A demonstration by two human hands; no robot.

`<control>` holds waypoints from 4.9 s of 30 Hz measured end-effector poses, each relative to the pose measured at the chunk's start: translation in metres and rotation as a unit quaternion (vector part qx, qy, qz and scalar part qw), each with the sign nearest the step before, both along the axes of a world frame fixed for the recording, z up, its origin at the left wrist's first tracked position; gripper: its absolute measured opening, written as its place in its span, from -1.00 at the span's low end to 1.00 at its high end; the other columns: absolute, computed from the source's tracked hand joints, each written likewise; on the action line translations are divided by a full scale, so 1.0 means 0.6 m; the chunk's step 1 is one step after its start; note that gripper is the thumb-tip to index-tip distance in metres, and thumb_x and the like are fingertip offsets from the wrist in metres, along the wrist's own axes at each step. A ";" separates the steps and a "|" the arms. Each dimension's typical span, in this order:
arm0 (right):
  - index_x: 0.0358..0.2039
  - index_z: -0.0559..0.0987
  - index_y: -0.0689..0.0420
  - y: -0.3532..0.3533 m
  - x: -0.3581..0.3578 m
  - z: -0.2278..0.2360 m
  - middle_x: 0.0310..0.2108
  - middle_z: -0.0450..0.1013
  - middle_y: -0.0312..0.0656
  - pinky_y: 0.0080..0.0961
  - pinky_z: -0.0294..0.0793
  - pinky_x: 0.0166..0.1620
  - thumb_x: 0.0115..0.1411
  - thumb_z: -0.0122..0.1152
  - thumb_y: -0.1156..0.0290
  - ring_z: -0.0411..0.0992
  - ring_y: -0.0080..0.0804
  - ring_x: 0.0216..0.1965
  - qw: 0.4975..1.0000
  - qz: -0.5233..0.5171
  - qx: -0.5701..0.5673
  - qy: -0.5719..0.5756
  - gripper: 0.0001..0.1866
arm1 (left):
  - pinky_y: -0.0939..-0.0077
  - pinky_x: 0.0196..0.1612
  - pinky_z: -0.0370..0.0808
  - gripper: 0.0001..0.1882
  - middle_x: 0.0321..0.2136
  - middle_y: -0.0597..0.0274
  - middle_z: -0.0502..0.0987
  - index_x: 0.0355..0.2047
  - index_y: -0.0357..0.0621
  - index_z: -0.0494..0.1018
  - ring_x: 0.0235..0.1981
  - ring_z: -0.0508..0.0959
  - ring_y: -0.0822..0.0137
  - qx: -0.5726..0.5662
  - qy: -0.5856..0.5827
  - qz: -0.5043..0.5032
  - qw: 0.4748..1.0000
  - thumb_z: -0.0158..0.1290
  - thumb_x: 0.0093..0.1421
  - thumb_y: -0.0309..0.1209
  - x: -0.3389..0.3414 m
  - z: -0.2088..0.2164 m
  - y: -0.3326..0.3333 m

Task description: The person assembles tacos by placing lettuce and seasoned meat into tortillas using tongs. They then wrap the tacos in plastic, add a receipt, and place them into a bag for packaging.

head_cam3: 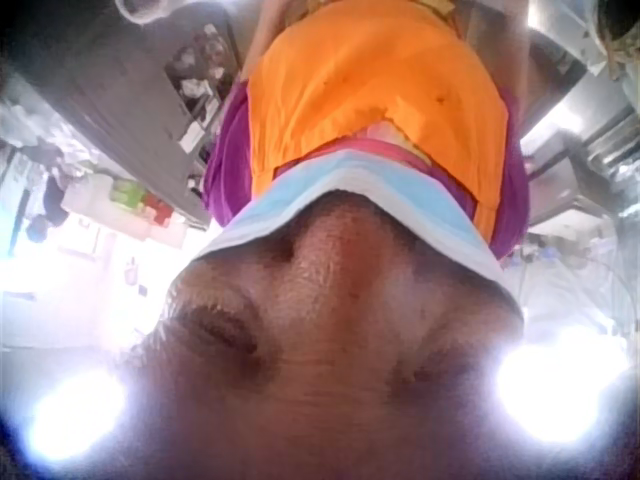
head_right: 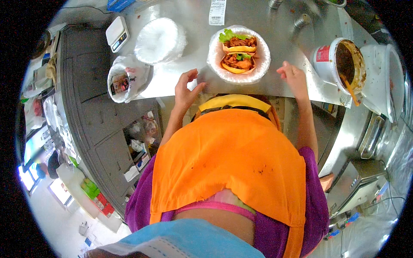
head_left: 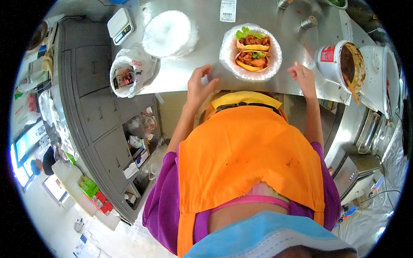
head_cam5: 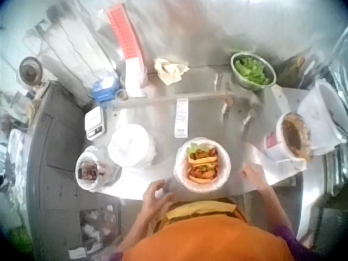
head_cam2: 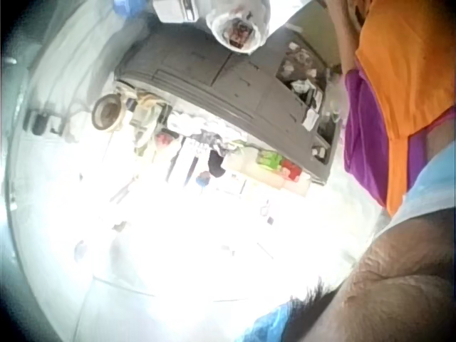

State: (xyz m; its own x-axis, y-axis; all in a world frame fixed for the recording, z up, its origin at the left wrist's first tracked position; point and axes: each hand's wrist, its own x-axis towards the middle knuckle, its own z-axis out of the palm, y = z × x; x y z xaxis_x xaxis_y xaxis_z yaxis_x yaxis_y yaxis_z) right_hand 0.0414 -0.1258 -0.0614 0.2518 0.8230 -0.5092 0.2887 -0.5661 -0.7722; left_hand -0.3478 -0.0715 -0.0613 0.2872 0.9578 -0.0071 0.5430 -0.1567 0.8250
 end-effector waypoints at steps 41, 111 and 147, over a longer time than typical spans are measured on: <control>-0.24 0.60 0.16 0.046 -0.074 0.094 -0.45 0.50 -0.17 -0.48 0.41 -0.33 0.22 0.16 0.35 0.45 -0.28 -0.41 0.924 0.121 0.280 -0.230 -0.82 | 0.41 -0.08 0.49 -0.53 -0.12 0.10 0.49 0.05 -0.22 0.36 -0.14 0.53 0.27 0.001 -0.014 0.020 1.000 0.18 0.12 -0.51 0.023 -0.013 0.026; 0.06 0.43 0.18 0.215 -0.052 0.062 0.03 0.44 -0.20 -0.50 0.31 0.13 0.04 0.29 0.55 0.38 -0.46 0.06 0.926 -0.010 0.378 -0.024 -0.48 | 0.15 0.00 0.33 -0.63 -0.13 0.03 0.42 -0.07 -0.12 0.40 -0.10 0.40 -0.01 0.168 0.196 0.060 0.964 0.09 0.11 -0.29 0.055 -0.104 0.100; 0.14 0.21 0.20 0.050 -0.127 0.136 -0.04 0.36 -0.09 -0.50 0.36 0.04 0.05 0.32 0.53 0.37 -0.41 -0.03 0.953 0.053 0.295 0.038 -0.33 | 0.33 0.07 0.40 -0.50 0.03 0.07 0.46 0.11 -0.23 0.34 0.05 0.46 0.18 -0.316 -0.009 -0.059 0.947 0.10 0.21 -0.28 -0.091 -0.034 -0.147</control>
